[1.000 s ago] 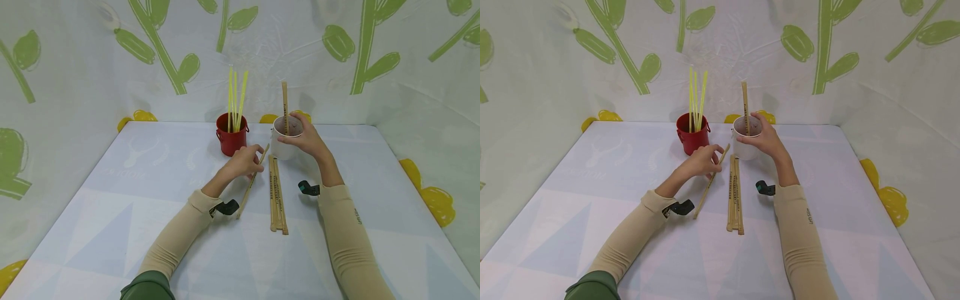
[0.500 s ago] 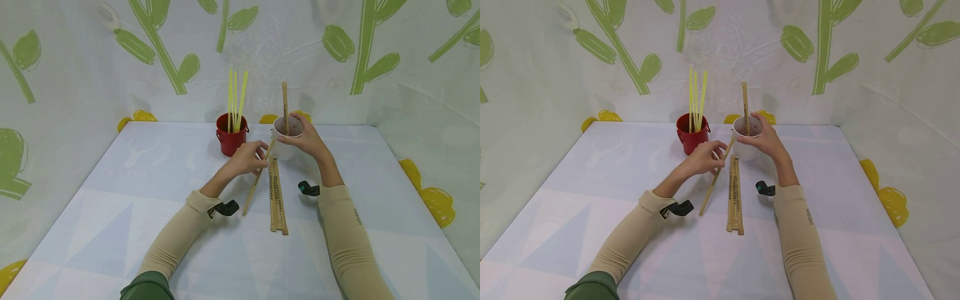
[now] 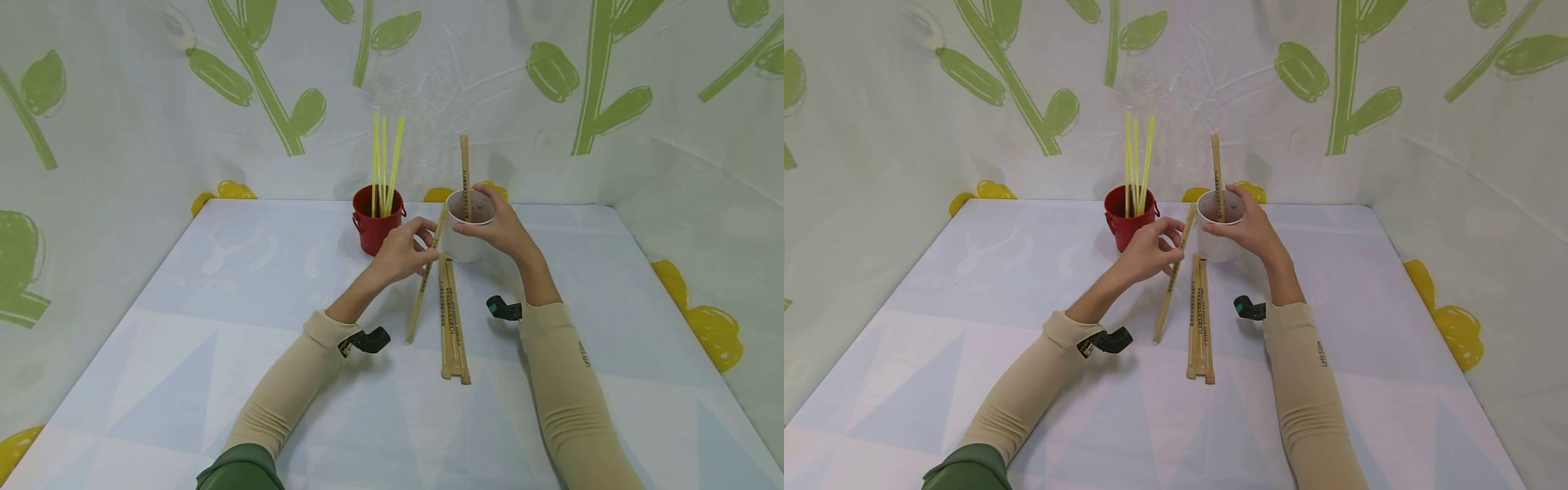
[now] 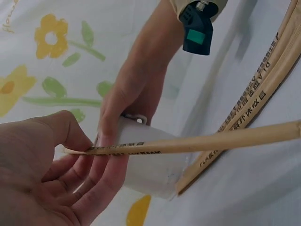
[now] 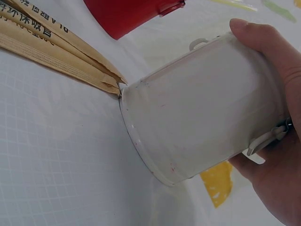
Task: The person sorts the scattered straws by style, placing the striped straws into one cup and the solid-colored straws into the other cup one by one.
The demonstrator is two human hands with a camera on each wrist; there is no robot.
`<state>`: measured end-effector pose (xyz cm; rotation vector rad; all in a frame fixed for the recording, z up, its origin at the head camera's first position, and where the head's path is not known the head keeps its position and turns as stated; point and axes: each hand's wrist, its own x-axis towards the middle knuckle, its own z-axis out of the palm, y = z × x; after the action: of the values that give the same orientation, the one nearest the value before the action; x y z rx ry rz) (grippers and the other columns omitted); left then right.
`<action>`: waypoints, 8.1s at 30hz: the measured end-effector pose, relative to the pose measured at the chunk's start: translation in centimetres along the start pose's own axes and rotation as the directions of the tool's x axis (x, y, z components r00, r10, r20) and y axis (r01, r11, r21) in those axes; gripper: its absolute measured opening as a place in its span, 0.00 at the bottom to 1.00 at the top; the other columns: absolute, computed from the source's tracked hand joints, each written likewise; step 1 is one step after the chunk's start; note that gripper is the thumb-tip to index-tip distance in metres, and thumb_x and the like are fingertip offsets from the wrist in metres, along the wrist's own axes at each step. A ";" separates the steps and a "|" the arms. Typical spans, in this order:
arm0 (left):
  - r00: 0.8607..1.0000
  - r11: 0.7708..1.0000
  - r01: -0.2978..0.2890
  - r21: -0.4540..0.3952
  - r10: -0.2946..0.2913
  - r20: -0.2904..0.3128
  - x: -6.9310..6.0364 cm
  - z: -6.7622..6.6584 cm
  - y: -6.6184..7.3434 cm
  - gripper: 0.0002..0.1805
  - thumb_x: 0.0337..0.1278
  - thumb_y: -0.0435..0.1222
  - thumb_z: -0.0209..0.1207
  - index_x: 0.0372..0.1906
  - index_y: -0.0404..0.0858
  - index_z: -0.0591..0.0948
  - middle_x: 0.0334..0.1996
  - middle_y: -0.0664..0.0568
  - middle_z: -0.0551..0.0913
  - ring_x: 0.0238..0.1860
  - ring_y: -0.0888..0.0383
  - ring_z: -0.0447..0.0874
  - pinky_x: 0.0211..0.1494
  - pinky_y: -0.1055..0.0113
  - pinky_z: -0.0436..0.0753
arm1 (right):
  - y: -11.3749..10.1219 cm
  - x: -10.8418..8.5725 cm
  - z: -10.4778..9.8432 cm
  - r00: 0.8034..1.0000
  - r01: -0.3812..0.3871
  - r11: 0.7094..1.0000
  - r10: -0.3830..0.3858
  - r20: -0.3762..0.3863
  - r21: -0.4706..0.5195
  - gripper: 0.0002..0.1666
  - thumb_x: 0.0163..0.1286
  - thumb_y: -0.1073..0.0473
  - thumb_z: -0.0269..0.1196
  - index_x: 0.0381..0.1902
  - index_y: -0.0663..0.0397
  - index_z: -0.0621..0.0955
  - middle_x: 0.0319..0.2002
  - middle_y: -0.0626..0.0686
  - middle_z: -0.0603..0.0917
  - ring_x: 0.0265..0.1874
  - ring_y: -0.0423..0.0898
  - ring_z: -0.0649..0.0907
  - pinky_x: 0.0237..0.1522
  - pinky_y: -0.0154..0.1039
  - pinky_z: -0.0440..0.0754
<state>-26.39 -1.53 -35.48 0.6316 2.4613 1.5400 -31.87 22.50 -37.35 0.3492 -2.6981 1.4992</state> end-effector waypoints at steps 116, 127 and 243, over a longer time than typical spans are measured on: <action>0.776 0.889 -0.457 0.013 0.405 -0.483 8.0 -3.2 9.5 0.17 0.66 0.30 0.54 0.58 0.35 0.71 0.41 0.42 0.80 0.35 0.53 0.83 0.35 0.69 0.87 | -0.4 0.1 0.4 0.996 -0.085 0.996 0.085 -0.020 -0.017 0.59 0.49 0.37 0.75 0.74 0.36 0.58 0.75 0.49 0.58 0.74 0.54 0.58 0.70 0.67 0.61; 0.796 0.905 -0.421 0.059 0.400 -0.454 8.6 -2.3 7.7 0.18 0.67 0.31 0.54 0.59 0.35 0.70 0.41 0.43 0.80 0.36 0.53 0.83 0.34 0.70 0.86 | -0.5 -0.1 0.5 0.999 -0.052 0.999 0.052 -0.017 0.000 0.58 0.50 0.38 0.75 0.74 0.39 0.58 0.74 0.50 0.60 0.72 0.55 0.61 0.69 0.66 0.63; 0.914 0.952 -0.301 0.056 0.305 -0.269 3.0 2.6 -1.9 0.20 0.61 0.35 0.63 0.57 0.36 0.73 0.41 0.43 0.82 0.38 0.51 0.86 0.40 0.67 0.87 | 0.0 -0.2 0.5 1.000 -0.003 1.000 0.003 -0.028 -0.031 0.61 0.51 0.40 0.76 0.75 0.46 0.57 0.73 0.54 0.62 0.69 0.58 0.64 0.67 0.65 0.66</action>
<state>-28.62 1.19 -38.06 0.8947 2.6766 1.8369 -31.59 22.12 -37.64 0.3203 -2.6981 1.4498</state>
